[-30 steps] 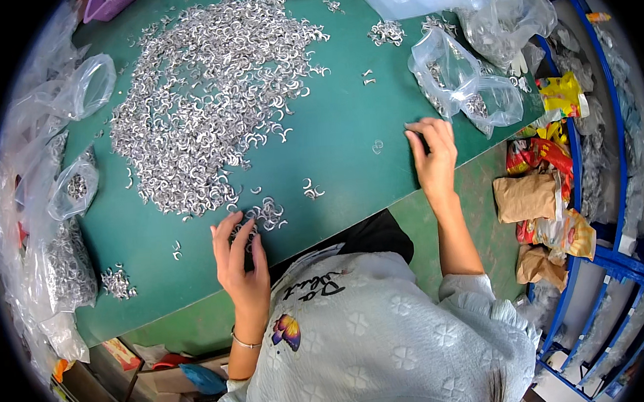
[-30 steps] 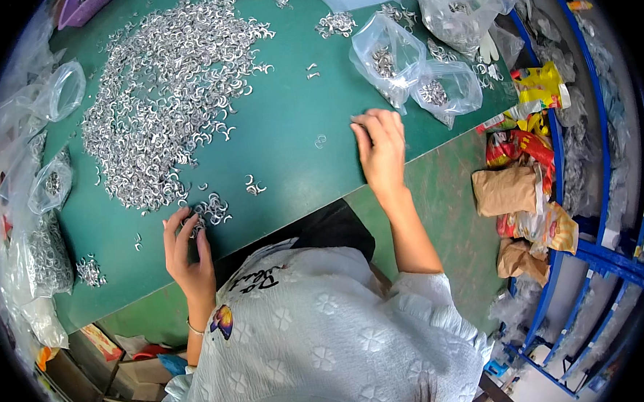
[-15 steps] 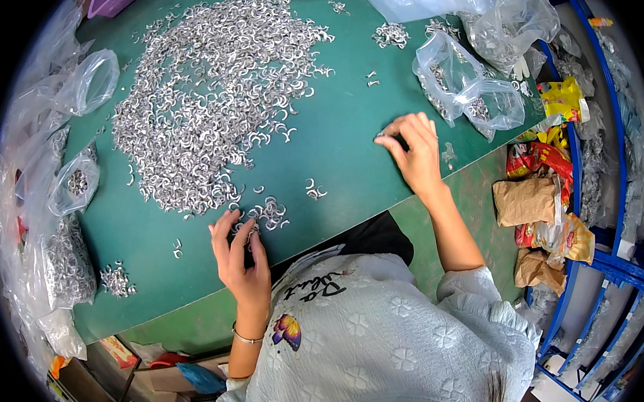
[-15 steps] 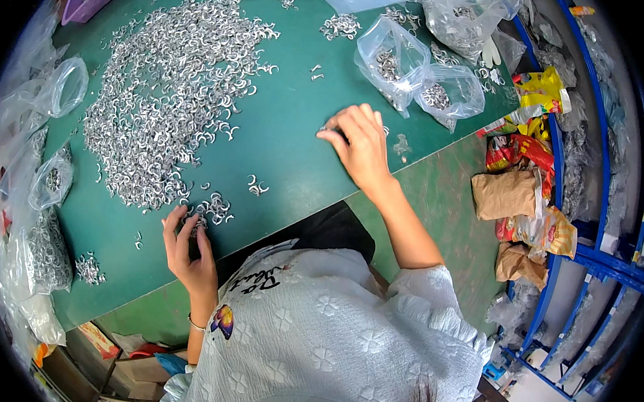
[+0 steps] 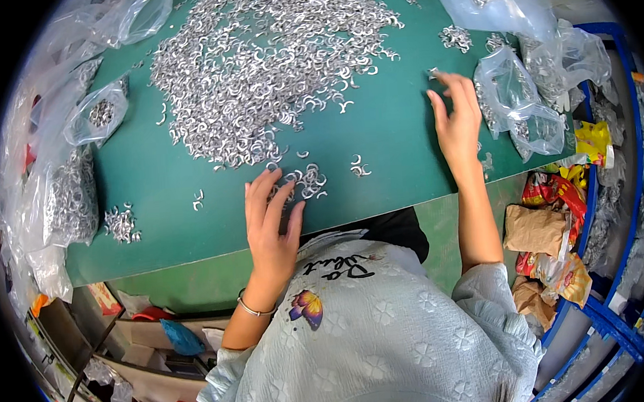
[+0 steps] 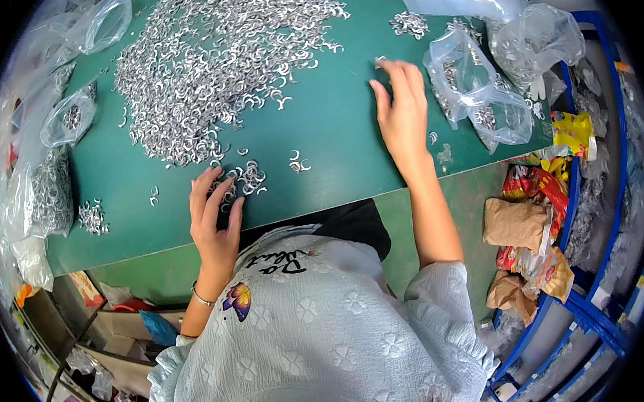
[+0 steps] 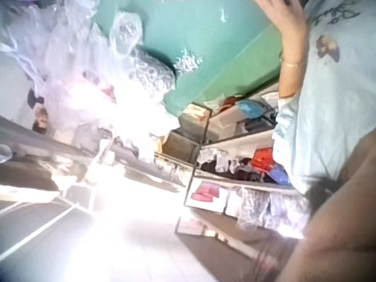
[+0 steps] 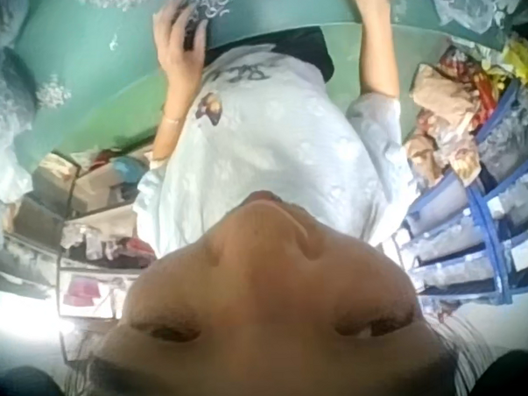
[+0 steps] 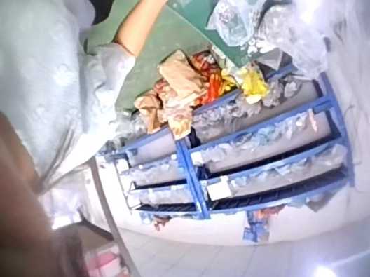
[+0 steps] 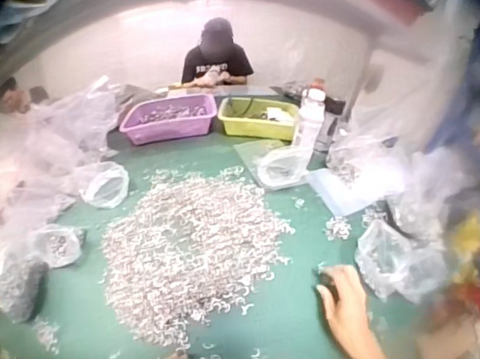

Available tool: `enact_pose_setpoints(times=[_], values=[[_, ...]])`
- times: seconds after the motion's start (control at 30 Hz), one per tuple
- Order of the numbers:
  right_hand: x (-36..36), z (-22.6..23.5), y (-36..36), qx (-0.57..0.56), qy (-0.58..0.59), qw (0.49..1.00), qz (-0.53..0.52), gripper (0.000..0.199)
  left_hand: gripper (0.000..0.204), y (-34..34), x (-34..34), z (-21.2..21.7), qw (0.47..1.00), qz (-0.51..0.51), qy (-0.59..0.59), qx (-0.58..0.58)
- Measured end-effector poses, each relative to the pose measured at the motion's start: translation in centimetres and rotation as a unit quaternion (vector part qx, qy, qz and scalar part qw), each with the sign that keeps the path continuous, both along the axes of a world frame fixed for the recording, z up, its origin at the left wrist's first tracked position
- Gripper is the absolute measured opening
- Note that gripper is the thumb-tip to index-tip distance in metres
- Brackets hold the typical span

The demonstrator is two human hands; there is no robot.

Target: The person sorts small crescent-shaped metal pieces by hand on a green workbench, placing them into plastic bags and spreading them across the table surface.

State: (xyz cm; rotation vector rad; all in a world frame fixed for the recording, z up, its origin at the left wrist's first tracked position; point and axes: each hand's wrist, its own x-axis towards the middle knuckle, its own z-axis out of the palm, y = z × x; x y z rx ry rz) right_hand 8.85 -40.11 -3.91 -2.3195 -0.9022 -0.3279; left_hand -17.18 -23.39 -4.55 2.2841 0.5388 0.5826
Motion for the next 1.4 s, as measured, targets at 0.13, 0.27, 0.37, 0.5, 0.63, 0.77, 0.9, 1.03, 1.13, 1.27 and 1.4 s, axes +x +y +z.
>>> enact_pose_setpoints(times=[0.13, 0.27, 0.37, 0.5, 0.63, 0.77, 0.9, 1.03, 1.13, 1.27, 1.4], values=[[3.6, -0.5, 0.6, -0.040, 0.039, 0.998, -0.006, 0.023, 0.033, -0.1, 0.3, -0.9, 0.999, 0.014, -0.032, 0.008], [5.2, -0.9, 1.1, -0.014, 0.060, 0.998, 0.016, 0.014, 0.030, -0.2, 0.5, -1.3, 0.999, 0.021, -0.049, 0.006], [6.3, -1.1, 2.2, -0.009, 0.068, 0.997, 0.019, 0.011, 0.029, -0.2, 0.4, -1.4, 0.998, 0.024, -0.055, 0.006], [8.1, -1.4, 3.2, -0.026, 0.053, 0.998, 0.009, 0.014, 0.029, -0.1, 0.4, -1.3, 0.998, 0.022, -0.056, 0.006], [8.0, -0.7, 4.1, -0.050, -0.055, 0.997, -0.011, 0.022, 0.029, 0.1, 0.2, -0.7, 0.999, 0.014, -0.047, -0.013], [7.1, -1.4, 6.2, -0.037, -0.076, 0.995, 0.055, 0.050, 0.043, 4.0, 1.7, 0.6, 0.995, -0.045, 0.040, 0.076], [5.3, -3.5, 10.4, -0.124, 0.057, 0.991, -0.012, 0.072, 0.064, 8.0, 4.4, 1.8, 0.955, -0.101, 0.153, 0.234], [4.5, -4.2, 13.8, -0.073, 0.060, 0.996, -0.009, 0.077, 0.068, 9.9, 5.7, 0.9, 0.932, -0.161, 0.168, 0.278], [3.7, -4.2, 15.7, -0.045, 0.066, 0.997, -0.015, 0.077, 0.069, 10.7, 6.5, 0.6, 0.928, -0.177, 0.164, 0.284], [1.8, -4.2, 18.0, -0.019, 0.082, 0.996, 0.023, 0.078, 0.068, 10.8, 6.5, 0.1, 0.926, -0.169, 0.161, 0.297], [0.9, -3.5, 18.4, 0.038, 0.139, 0.983, 0.117, 0.070, 0.063, 10.8, 6.9, 0.1, 0.934, -0.171, 0.161, 0.269]])
